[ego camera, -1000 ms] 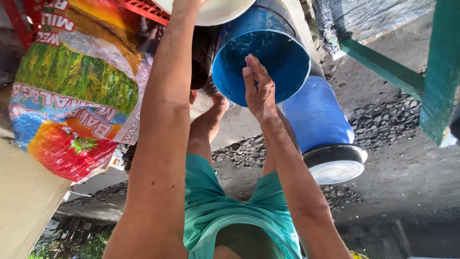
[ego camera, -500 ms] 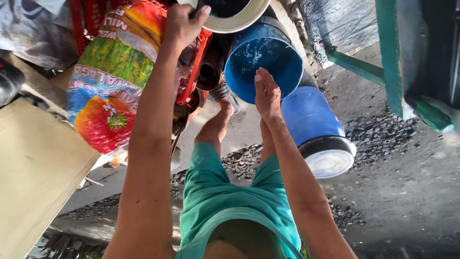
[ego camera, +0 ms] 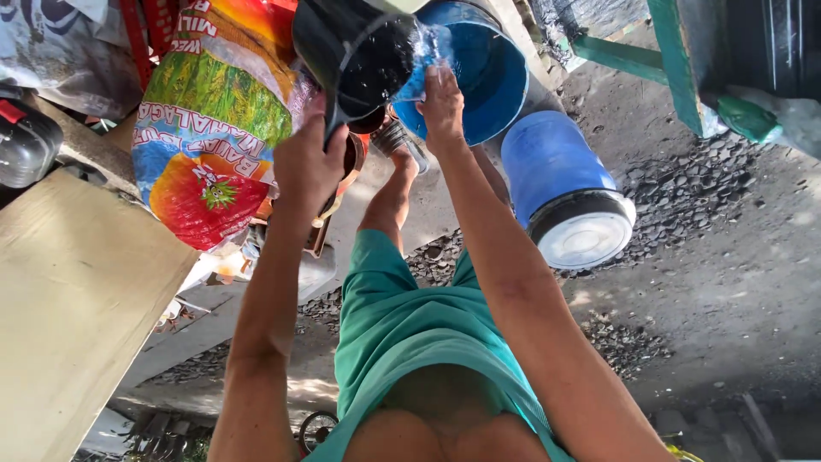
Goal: Rinsing various pots and containers using water scooped from a bucket with a small dipper in an outdoor kitchen setting.
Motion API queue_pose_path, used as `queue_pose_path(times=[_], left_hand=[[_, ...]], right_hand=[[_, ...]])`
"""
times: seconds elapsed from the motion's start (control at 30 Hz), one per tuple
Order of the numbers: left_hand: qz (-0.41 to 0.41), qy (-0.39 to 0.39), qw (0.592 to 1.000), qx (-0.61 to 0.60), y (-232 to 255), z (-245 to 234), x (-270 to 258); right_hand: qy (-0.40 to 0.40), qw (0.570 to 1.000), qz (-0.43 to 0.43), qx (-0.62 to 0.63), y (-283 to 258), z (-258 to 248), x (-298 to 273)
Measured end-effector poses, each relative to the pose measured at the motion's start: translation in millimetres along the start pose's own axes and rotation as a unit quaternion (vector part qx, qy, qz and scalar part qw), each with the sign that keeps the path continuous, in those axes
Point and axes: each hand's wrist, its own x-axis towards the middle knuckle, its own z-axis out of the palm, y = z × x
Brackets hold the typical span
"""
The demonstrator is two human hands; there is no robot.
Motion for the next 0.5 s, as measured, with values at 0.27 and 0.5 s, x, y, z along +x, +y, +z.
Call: queue_pose_path(times=[0.27, 0.5], left_hand=[[0.041, 0.069, 0.991, 0.105, 26, 47, -59], [0.098, 0.122, 0.982, 0.105, 39, 72, -73]], right_hand=[[0.032, 0.996, 0.062, 0.055, 9, -13, -3], [-0.041, 0.974, 0.062, 0.214, 43, -47, 15]])
